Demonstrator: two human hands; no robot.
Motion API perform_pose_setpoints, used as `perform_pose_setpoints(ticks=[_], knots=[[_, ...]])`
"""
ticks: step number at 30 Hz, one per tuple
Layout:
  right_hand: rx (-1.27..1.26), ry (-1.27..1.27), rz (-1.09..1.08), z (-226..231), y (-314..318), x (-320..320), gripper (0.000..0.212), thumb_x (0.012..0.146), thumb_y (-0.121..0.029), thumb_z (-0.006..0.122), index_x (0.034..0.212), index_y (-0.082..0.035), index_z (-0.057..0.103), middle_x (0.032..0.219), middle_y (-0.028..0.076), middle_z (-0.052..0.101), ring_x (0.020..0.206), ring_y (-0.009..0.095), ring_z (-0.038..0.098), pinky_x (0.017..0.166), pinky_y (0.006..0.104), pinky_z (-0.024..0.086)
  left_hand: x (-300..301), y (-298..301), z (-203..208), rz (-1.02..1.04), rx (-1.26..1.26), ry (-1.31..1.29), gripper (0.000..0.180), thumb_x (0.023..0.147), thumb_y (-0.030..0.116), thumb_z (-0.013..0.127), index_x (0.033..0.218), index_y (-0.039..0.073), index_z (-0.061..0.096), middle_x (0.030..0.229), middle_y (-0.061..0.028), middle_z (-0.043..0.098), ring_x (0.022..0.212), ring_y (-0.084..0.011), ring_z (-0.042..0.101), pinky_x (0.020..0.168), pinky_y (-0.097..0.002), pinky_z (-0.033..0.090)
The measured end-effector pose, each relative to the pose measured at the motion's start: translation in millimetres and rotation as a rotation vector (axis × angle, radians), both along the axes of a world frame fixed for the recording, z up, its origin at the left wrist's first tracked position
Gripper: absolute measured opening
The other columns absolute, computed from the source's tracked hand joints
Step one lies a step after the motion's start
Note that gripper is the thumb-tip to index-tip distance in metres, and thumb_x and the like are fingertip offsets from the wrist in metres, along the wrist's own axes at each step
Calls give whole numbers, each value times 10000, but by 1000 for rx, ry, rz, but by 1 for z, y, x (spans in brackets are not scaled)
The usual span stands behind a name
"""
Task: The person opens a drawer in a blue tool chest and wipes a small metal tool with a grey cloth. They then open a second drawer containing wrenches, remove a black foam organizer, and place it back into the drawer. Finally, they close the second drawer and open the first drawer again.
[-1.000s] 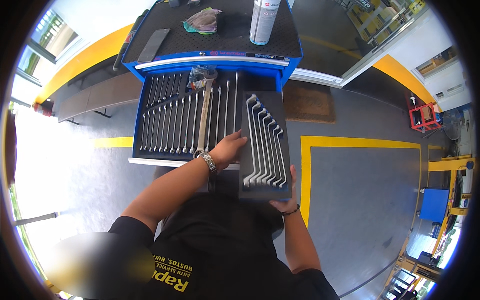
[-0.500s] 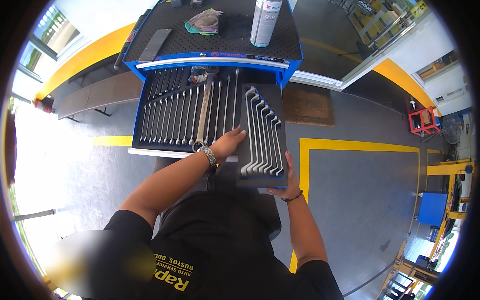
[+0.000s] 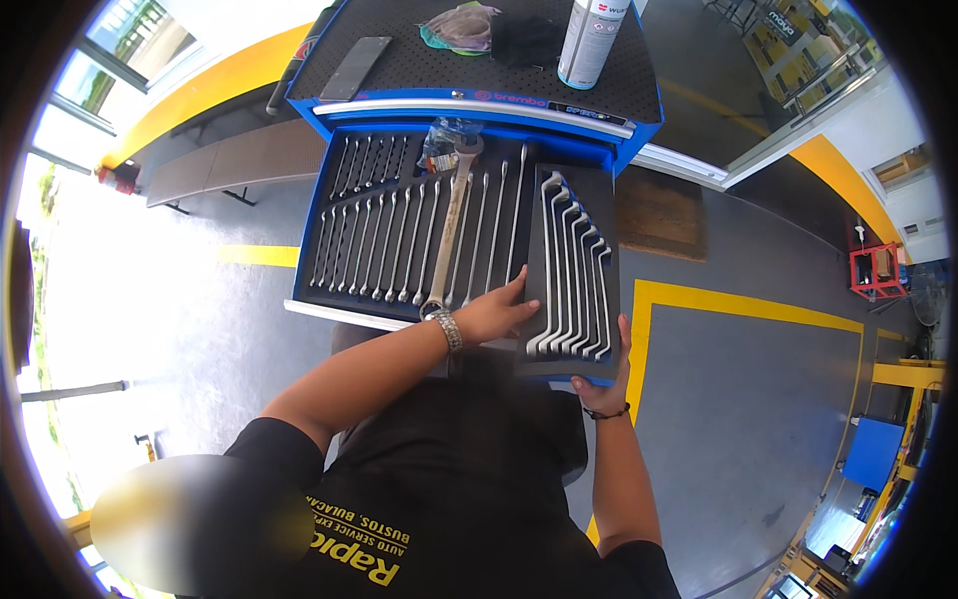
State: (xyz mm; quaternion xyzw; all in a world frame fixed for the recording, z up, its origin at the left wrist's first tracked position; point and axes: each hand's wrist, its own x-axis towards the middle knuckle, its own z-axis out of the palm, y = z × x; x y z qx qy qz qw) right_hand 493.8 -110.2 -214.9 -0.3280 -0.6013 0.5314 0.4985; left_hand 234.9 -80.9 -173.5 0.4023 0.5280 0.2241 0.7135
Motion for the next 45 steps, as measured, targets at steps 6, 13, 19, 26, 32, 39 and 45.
perform_pose_setpoints(ticks=[6, 13, 19, 26, 32, 39, 45], knots=[[46, -180, -72, -7, 11, 0, 1142, 718, -440, 862, 1546, -8, 206, 1413, 186, 485, 1285, 286, 515, 1087, 375, 404, 2, -1, -2, -31, 86, 182, 847, 1010, 425, 547, 1596, 106, 27, 1403, -260, 513, 1213, -278, 601, 945, -367, 524], [-31, -216, -108, -9, 10, 3, 1153, 718, -440, 870, 1563, -24, 204, 1336, 154, 586, 1220, 243, 573, 1060, 361, 432, -10, -28, -21, -383, 479, 350, 1342, 718, 518, 836, 1525, -108, -33, 1207, -363, 593, 1130, -445, 606, 981, -406, 470], [18, -501, -113, -6, 16, 6, 1111, 711, -381, 890, 1546, -12, 256, 1264, 185, 641, 1151, 257, 643, 987, 354, 497, -10, -28, -26, -311, 496, 436, 1213, 760, 425, 813, 1532, -98, 37, 1000, -323, 662, 940, -440, 658, 864, -440, 517], [-109, -713, -104, 3, 32, 1, 1066, 637, -332, 930, 1485, 0, 375, 1169, 170, 692, 1093, 257, 680, 941, 346, 527, -1, -26, -28, -197, 461, 475, 1078, 803, 310, 767, 1545, -64, 80, 986, -322, 672, 938, -438, 666, 877, -445, 520], [-105, -790, -131, -6, 33, 8, 1032, 579, -242, 954, 1447, -33, 435, 1162, 169, 694, 1068, 284, 687, 925, 359, 533, 3, -29, -37, -133, 498, 485, 1049, 784, 277, 766, 1544, -55, 124, 987, -304, 682, 942, -432, 668, 876, -452, 525], [-67, -759, -148, -4, 31, 3, 1006, 574, -235, 953, 1424, -32, 455, 1135, 180, 703, 1052, 298, 696, 910, 366, 541, 0, -30, -34, -150, 501, 488, 1056, 772, 266, 771, 1543, -56, 127, 942, -290, 687, 914, -428, 674, 850, -457, 529], [-61, -798, -144, -3, 32, 3, 1005, 568, -234, 954, 1419, -36, 459, 1125, 180, 707, 1035, 304, 701, 894, 366, 548, 0, -31, -35, -168, 507, 519, 1066, 782, 285, 769, 1542, -60, 106, 922, -285, 687, 889, -425, 674, 830, -462, 532]])
